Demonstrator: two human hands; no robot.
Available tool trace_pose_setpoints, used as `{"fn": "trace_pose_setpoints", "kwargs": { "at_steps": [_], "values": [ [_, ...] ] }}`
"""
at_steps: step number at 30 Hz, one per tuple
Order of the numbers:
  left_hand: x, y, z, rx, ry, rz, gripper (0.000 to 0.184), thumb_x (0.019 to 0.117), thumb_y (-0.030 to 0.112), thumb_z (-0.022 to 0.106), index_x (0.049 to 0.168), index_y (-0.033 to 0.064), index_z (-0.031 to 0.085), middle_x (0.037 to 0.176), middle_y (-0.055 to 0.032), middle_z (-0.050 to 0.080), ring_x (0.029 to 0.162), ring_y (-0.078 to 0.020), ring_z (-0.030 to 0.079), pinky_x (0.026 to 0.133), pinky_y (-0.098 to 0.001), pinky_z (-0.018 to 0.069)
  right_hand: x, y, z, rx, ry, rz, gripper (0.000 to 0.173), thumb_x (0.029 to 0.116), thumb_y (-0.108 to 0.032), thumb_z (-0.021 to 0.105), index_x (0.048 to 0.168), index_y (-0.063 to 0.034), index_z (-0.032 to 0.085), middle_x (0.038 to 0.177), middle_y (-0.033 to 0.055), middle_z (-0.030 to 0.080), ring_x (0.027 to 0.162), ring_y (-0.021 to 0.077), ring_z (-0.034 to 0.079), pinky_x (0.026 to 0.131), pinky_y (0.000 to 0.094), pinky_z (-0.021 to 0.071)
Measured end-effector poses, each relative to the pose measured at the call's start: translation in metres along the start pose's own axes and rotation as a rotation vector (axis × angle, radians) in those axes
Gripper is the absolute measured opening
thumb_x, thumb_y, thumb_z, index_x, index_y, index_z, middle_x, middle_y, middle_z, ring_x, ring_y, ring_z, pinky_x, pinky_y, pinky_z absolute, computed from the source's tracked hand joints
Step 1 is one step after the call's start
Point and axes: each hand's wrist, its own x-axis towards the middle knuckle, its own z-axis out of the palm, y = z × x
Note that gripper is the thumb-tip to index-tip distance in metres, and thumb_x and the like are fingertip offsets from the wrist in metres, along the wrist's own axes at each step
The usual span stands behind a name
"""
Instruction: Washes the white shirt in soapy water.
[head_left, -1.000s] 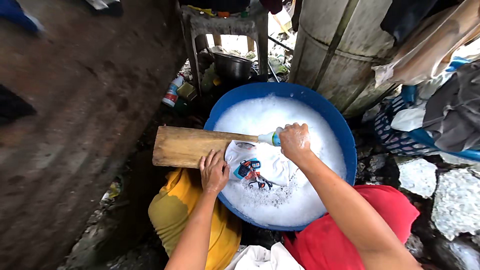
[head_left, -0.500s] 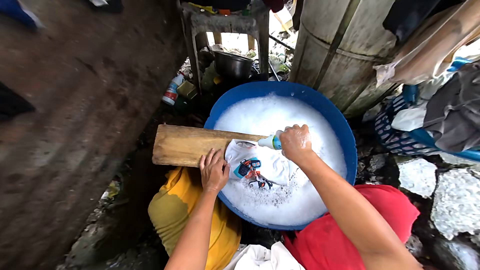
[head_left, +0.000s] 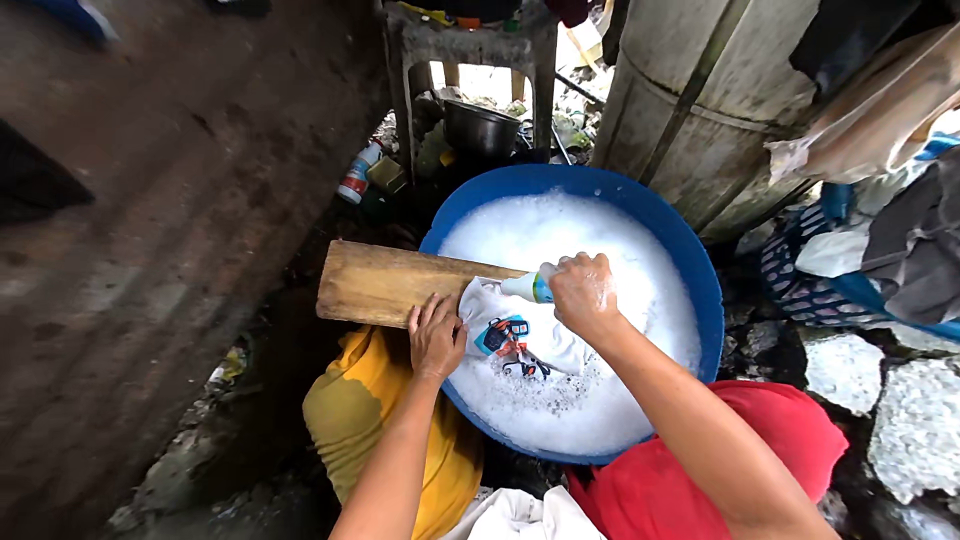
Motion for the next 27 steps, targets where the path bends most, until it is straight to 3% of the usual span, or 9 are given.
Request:
{"fn": "trace_pose_setpoints", "kwargs": {
  "at_steps": [7,12,27],
  "values": [
    [0.001,-0.002,0.001,-0.007,-0.001,-0.005,0.022,0.0993,0.016,0.058,0.096,0.001,0.073,0.151,-0.0072,0.055,0.15,-0.0316,0.036,0.122,-0.0619,0.0167,-0.002,-0.009,-0.002,-0.016,0.0,-0.037,0.028,0.0819,0.006,0.07,0.109,-0.0012,0.072,0.102,0.0226,0.071,0.101,0.0425,0.067,0.081,0.0575,0.0479],
    [0.002,-0.002,0.0,-0.029,-0.009,-0.021,0.021,0.099,0.016,0.059,0.096,0.0014,0.074,0.15,-0.0068,0.056,0.15,-0.0303,0.035,0.123,-0.0605,0.0157,-0.001,-0.007,-0.011,-0.029,-0.088,-0.002,0.03,0.0836,0.004,0.07,0.112,-0.0016,0.072,0.107,0.0241,0.07,0.107,0.0442,0.065,0.085,0.06,0.0467],
    [-0.001,-0.009,0.001,-0.069,0.008,0.007,0.021,0.098,0.017,0.059,0.093,0.0028,0.074,0.147,-0.0057,0.058,0.149,-0.0296,0.038,0.123,-0.0599,0.0173,0.021,-0.041,-0.019,-0.083,-0.064,0.015,0.031,0.0832,0.002,0.069,0.113,-0.004,0.072,0.105,0.0237,0.071,0.106,0.0442,0.066,0.083,0.0604,0.0475]
  ]
}}
